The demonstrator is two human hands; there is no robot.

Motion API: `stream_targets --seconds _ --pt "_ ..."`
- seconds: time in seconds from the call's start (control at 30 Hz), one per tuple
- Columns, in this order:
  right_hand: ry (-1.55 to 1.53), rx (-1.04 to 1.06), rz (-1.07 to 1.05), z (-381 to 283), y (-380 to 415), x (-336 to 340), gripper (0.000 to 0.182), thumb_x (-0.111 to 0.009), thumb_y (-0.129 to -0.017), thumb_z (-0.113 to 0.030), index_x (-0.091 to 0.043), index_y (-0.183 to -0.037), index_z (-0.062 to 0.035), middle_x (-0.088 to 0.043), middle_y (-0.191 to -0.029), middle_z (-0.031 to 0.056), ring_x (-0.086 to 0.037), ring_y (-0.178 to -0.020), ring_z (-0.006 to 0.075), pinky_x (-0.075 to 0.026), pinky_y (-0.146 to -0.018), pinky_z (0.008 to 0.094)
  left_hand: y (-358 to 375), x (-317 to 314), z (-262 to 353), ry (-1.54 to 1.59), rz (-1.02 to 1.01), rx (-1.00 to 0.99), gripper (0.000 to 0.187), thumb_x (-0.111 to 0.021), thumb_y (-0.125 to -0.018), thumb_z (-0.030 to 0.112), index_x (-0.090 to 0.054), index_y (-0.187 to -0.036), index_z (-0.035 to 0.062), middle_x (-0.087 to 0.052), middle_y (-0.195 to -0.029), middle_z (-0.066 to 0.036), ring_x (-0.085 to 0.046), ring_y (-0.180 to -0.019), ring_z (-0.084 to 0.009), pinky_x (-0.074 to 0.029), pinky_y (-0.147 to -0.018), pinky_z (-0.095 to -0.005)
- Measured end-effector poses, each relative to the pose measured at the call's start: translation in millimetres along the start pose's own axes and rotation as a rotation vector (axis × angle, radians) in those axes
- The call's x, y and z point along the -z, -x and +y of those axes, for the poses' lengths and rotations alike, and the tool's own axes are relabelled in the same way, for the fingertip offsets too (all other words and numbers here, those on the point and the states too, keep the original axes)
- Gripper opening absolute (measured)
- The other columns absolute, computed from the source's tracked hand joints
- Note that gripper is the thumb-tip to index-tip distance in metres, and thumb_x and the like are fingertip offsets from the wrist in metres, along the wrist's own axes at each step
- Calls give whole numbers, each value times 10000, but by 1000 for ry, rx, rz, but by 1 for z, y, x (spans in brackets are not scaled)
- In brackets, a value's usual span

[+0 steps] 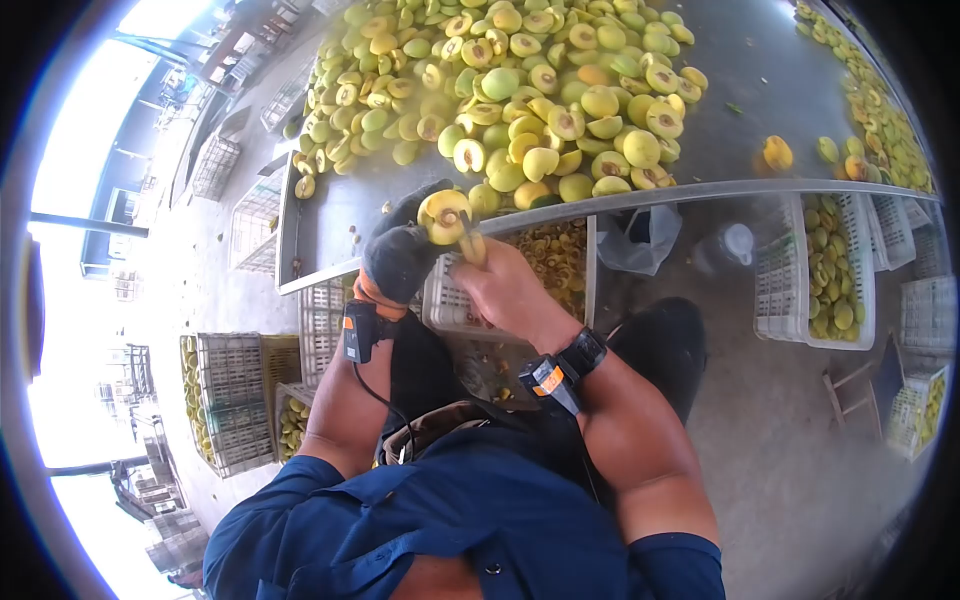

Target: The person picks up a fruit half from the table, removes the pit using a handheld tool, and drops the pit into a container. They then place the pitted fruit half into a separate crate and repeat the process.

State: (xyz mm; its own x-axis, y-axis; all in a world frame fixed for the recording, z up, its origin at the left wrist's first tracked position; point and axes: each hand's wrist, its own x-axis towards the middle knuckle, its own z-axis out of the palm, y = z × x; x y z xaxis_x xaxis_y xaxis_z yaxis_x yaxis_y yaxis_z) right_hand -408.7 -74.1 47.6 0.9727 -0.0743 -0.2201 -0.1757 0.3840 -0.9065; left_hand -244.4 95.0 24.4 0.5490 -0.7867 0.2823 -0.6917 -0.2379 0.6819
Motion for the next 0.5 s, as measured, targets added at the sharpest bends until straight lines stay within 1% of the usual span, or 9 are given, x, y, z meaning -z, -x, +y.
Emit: stream_targets --seconds 0.03,0.1,0.17,0.23,0.27,0.33,0.37,0.43,0.5 --pt "4 6 10 0 1 0 123 -595 -992 -116 -640 -978 -2 -573 -657 27 -524 -468 123 -401 -436 322 -1 -2 10 213 -1 81 570 -728 -963 138 -567 -1469 -68 -685 -1380 -166 -676 -1226 -241 -552 -1056 -358" --pt "-86 -107 -46 7 1 5 128 -599 -990 -118 -643 -981 1 -569 -651 29 -529 -471 137 -405 -444 327 -2 -6 30 652 53 242 581 -725 -923 130 -582 -1452 -61 -686 -1365 -165 -676 -1211 -245 -549 -1041 -364" --pt "-116 -177 -77 7 4 7 135 -604 -989 -121 -646 -988 7 -579 -665 33 -549 -496 145 -418 -469 332 -3 -6 51 1099 119 428 484 -682 -881 32 -676 -1361 -24 -709 -1312 -154 -714 -1102 -225 -576 -928 -325" --pt "-77 -194 -78 0 6 8 147 -609 -991 -125 -649 -999 16 -603 -699 41 -584 -546 147 -442 -510 337 -2 -5 54 850 90 324 538 -619 -918 20 -587 -1448 -63 -701 -1308 -139 -700 -1115 -205 -569 -948 -319" --pt "-2 -122 -52 0 6 8 158 -615 -992 -133 -647 -1009 21 -631 -729 69 -615 -583 188 -464 -547 360 -1 -5 53 724 81 274 566 -587 -936 15 -543 -1492 -83 -697 -1306 -132 -693 -1122 -194 -565 -958 -316" --pt "142 24 -3 5 6 7 184 -626 -995 -148 -641 -1028 33 -689 -790 125 -678 -657 272 -508 -620 404 6 -10 44 1012 92 365 529 -556 -960 30 -559 -1478 -81 -697 -1307 -143 -691 -1132 -197 -560 -973 -318" --pt "235 168 43 7 3 6 193 -633 -993 -152 -636 -1036 36 -702 -832 167 -688 -715 333 -517 -660 433 7 -10 40 1153 93 408 513 -541 -973 37 -567 -1471 -80 -697 -1307 -148 -691 -1137 -198 -558 -980 -319" --pt "423 436 144 16 4 8 213 -646 -988 -160 -625 -1051 43 -728 -917 251 -709 -830 455 -535 -740 489 9 -10 47 1191 78 454 490 -519 -1013 89 -568 -1470 -82 -697 -1314 -155 -691 -1141 -209 -549 -995 -328" --pt "530 376 117 20 4 13 214 -657 -972 -130 -629 -1115 27 -736 -977 228 -705 -923 431 -527 -823 503 11 -11 44 1216 65 498 485 -522 -1025 111 -570 -1466 -84 -697 -1316 -163 -693 -1143 -220 -549 -999 -335"
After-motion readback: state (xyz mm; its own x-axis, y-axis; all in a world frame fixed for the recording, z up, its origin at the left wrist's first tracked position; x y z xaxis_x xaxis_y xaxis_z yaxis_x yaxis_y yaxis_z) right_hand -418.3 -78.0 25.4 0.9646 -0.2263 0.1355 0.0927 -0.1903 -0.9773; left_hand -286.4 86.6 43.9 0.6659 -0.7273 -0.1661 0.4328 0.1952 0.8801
